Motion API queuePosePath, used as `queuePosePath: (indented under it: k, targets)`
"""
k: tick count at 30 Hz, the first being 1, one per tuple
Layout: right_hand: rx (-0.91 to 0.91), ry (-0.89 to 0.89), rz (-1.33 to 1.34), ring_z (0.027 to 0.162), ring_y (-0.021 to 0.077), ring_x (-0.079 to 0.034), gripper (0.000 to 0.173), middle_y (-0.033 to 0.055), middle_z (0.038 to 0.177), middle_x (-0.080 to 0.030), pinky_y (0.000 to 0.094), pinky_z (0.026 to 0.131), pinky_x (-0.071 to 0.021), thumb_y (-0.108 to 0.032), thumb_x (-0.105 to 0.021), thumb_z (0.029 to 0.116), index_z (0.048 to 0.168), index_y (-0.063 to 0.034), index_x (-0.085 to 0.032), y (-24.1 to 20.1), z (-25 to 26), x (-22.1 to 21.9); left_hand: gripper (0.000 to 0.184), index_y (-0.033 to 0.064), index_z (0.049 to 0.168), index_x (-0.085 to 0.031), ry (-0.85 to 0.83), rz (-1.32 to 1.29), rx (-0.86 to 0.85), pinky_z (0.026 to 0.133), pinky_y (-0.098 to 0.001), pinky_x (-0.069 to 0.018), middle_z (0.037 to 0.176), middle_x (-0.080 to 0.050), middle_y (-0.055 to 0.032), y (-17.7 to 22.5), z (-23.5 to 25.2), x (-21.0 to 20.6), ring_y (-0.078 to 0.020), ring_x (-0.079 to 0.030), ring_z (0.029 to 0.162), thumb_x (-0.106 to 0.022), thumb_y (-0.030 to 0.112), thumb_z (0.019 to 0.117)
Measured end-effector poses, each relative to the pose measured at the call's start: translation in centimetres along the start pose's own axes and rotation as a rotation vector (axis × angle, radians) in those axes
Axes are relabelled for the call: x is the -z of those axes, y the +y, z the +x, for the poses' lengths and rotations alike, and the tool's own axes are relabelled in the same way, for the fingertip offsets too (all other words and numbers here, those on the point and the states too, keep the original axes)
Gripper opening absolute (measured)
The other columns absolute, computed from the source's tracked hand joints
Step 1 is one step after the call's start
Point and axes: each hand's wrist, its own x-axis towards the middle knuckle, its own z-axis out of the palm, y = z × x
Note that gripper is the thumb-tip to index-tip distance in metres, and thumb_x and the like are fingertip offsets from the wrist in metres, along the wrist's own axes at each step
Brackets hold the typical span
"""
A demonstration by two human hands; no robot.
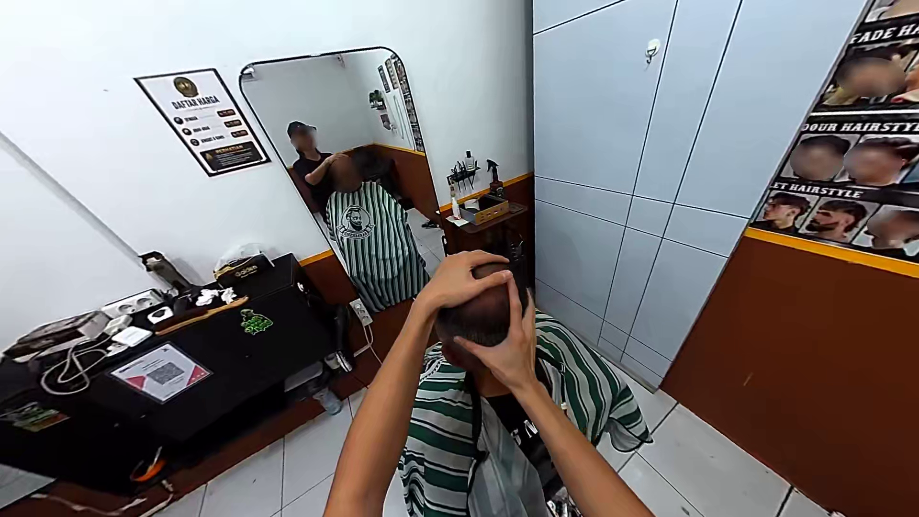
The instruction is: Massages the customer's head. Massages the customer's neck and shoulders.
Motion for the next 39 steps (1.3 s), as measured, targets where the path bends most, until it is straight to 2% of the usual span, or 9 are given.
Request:
queuePosePath:
  k: [6, 9, 11, 14, 17, 23, 29, 35, 39]
  targets:
    - [0.056, 0.070, 0.037, 0.124, 0.0385, -0.060, 0.091, 0.0327, 0.141, -0.053, 0.0448, 0.094, -0.0567, -0.053, -0.083, 0.0741, 0.140, 0.0050, -0.058, 0.6, -2.9, 1.6, 0.050, 0.0219, 0.131, -0.071, 0.010, -0.016, -0.012, 0.108, -0.0530, -0.0433, 0.136, -0.067, -0.0027, -0.4, 0.1, 0.0, -0.0210, -0.059, 0.129, -0.054, 0.057, 0.0992]
    - [0.186, 0.266, 0.115, 0.067, 0.0114, -0.059, 0.021, 0.0090, 0.073, -0.064, 0.0219, 0.065, -0.0507, -0.017, -0.072, 0.0878, 0.092, 0.0030, -0.076, 0.8, -2.1, 2.8, 0.050, 0.0222, 0.131, -0.071, 0.019, -0.026, -0.008, 0.108, -0.0542, -0.0435, 0.136, -0.067, -0.0029, -1.3, 0.2, 0.0, -0.0209, -0.060, 0.129, -0.055, 0.057, 0.0987]
    - [0.224, 0.252, 0.052, 0.073, 0.0176, -0.057, 0.031, 0.0093, 0.075, -0.061, 0.0299, 0.072, -0.0482, -0.031, -0.075, 0.0886, 0.091, -0.0002, -0.073, 0.1, -0.9, 2.6, 0.049, 0.0229, 0.131, -0.071, 0.027, -0.026, 0.008, 0.106, -0.0562, -0.0446, 0.136, -0.067, -0.0031, -1.2, 0.2, 0.0, -0.0217, -0.060, 0.128, -0.055, 0.057, 0.0988]
    - [0.107, 0.100, -0.115, 0.121, 0.0476, -0.053, 0.100, 0.0305, 0.131, -0.055, 0.0599, 0.100, -0.0442, -0.078, -0.077, 0.0628, 0.127, -0.0015, -0.066, -1.4, 1.1, 0.8, 0.049, 0.0229, 0.131, -0.071, 0.029, -0.009, 0.014, 0.105, -0.0560, -0.0451, 0.135, -0.067, -0.0030, -0.5, 0.1, -0.1, -0.0217, -0.061, 0.126, -0.053, 0.056, 0.1000]
    - [0.028, 0.041, -0.086, 0.141, 0.0497, -0.039, 0.126, 0.0332, 0.155, -0.037, 0.0603, 0.112, -0.0394, -0.083, -0.078, 0.0556, 0.148, -0.0020, -0.050, -0.6, 0.5, -0.6, 0.050, 0.0222, 0.131, -0.071, 0.038, 0.013, -0.022, 0.106, -0.0535, -0.0456, 0.133, -0.068, -0.0026, -0.4, 0.4, -0.4, -0.0205, -0.061, 0.126, -0.050, 0.057, 0.1014]
    - [0.084, 0.090, 0.096, 0.135, 0.0431, -0.050, 0.098, 0.0387, 0.146, -0.046, 0.0466, 0.112, -0.0437, -0.049, -0.084, 0.0754, 0.143, 0.0128, -0.050, 2.6, -4.9, -0.3, 0.052, 0.0218, 0.131, -0.071, 0.059, 0.074, 0.005, 0.106, -0.0544, -0.0451, 0.134, -0.068, -0.0045, -0.1, 0.1, -0.4, -0.0229, -0.061, 0.128, -0.057, 0.059, 0.0970]
    - [0.050, 0.187, 0.186, 0.075, 0.0121, -0.067, 0.019, 0.0178, 0.083, -0.070, 0.0245, 0.076, -0.0561, -0.003, -0.061, 0.0957, 0.099, 0.0133, -0.070, 6.3, -0.4, 3.0, 0.059, 0.0238, 0.134, -0.068, 0.394, 0.539, 0.334, 0.112, -0.0617, -0.0374, 0.142, -0.062, -0.0067, 4.3, -1.3, -5.6, -0.0337, -0.051, 0.139, -0.053, 0.065, 0.0945]
    - [-0.048, -0.580, 0.407, 0.096, 0.0271, -0.072, 0.031, 0.0199, 0.108, -0.072, 0.0452, 0.090, -0.0581, -0.015, -0.060, 0.1023, 0.126, 0.0045, -0.065, 6.8, 16.5, -2.2, 0.045, 0.0336, 0.128, -0.074, 1.000, 0.802, 0.243, 0.110, -0.0726, -0.0300, 0.143, -0.062, -0.0138, 4.8, -3.3, -14.5, -0.0493, -0.047, 0.137, -0.064, 0.057, 0.0903]
    - [0.362, -1.086, 0.660, 0.110, 0.0182, -0.070, 0.034, 0.0157, 0.118, -0.073, 0.0372, 0.102, -0.0533, -0.020, -0.054, 0.1049, 0.122, 0.0051, -0.070, 3.7, 21.2, -7.1, 0.044, 0.0291, 0.137, -0.063, 1.130, 0.749, 0.262, 0.118, -0.0695, -0.0132, 0.161, -0.034, -0.0248, 3.6, -3.9, -20.4, -0.0554, -0.016, 0.150, -0.064, 0.047, 0.0968]
